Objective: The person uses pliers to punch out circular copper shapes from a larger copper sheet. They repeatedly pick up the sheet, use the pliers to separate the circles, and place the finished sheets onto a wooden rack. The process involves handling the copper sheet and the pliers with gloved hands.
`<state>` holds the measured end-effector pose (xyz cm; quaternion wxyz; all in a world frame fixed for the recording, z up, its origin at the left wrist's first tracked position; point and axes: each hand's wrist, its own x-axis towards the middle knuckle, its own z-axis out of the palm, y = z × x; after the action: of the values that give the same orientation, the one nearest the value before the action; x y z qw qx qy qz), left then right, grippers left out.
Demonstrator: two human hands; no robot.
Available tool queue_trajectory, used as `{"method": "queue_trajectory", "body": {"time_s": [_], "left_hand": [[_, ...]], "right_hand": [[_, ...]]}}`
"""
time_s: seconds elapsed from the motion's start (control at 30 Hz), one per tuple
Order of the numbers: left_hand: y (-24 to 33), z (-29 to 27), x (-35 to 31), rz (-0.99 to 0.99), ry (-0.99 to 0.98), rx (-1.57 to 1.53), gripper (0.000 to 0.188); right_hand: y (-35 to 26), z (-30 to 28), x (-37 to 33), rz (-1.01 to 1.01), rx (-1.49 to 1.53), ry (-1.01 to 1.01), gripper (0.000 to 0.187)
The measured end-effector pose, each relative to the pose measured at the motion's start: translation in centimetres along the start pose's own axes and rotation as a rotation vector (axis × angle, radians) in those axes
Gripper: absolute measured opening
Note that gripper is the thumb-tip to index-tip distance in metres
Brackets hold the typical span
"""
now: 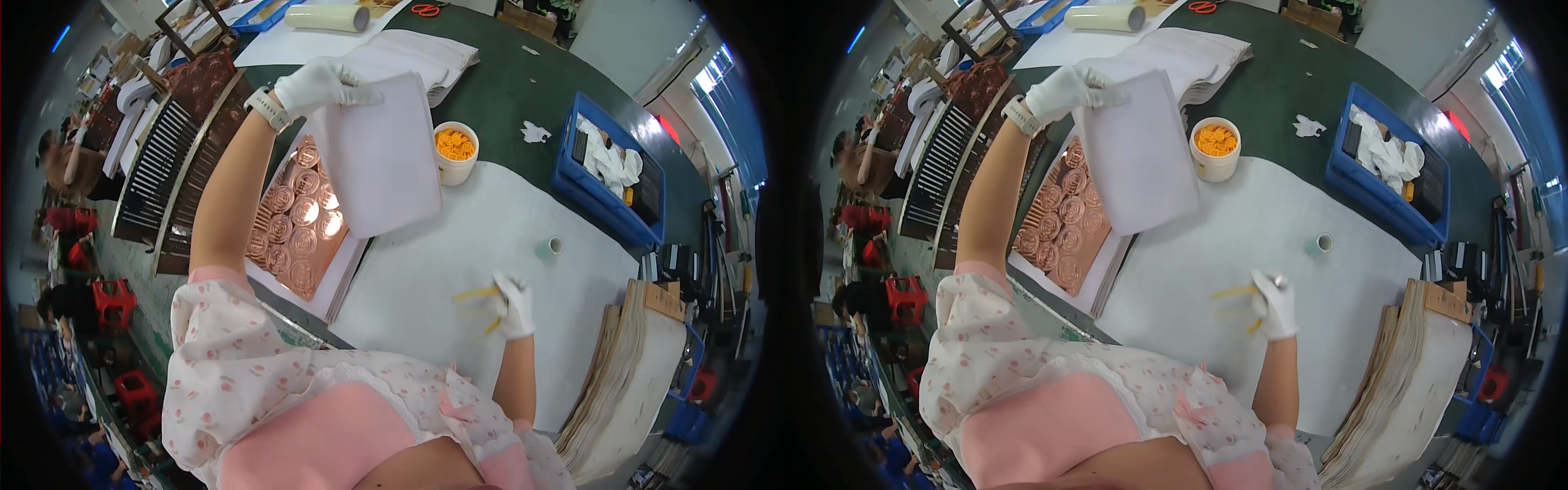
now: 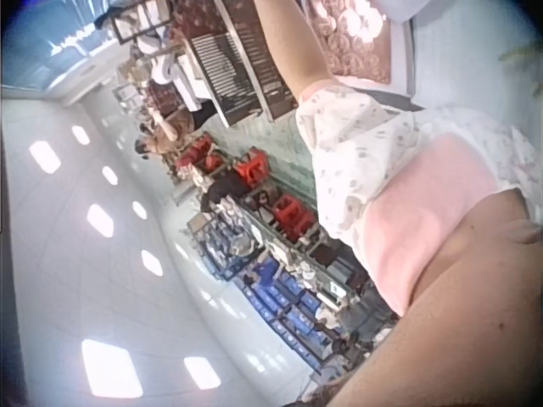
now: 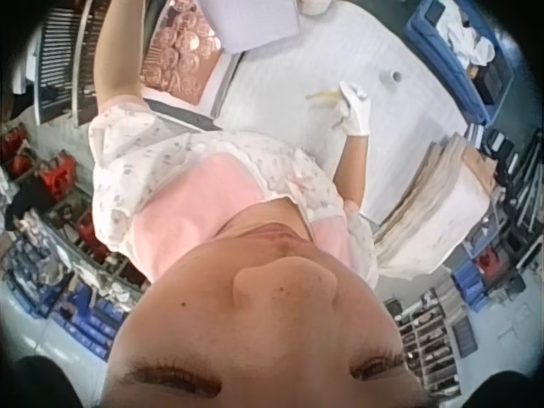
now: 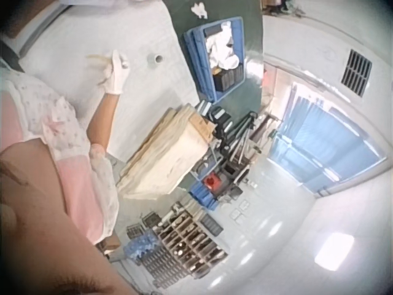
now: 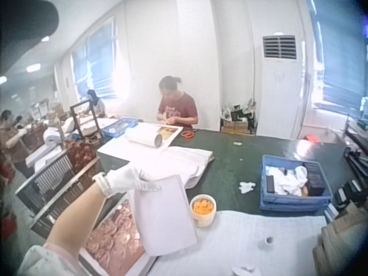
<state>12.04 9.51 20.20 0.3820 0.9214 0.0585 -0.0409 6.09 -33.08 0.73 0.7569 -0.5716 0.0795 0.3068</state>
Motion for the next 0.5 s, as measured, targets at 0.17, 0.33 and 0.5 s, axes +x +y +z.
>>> {"method": "queue_trajectory", "body": {"time_s": [0.17, 0.33, 0.5], "left_hand": [[-0.7, 1.2, -4.6, 0.002, -0.085, 0.078, 0.018], [-1.5, 2.0, -7.0, -0.002, -0.096, 0.190, 0.024], [-3.7, 2.1, -8.9, 0.031, -0.087, 0.135, 0.029]], "right_hand": [[-6.5, 9.4, 5.0, -0.323, -0.442, -0.161, 0.042], [-6.8, 17.9, 4.6, -0.348, -0.668, -0.429, 0.042], [-5.4, 21.4, 3.4, -0.186, -0.773, -0.472, 0.028]]}}
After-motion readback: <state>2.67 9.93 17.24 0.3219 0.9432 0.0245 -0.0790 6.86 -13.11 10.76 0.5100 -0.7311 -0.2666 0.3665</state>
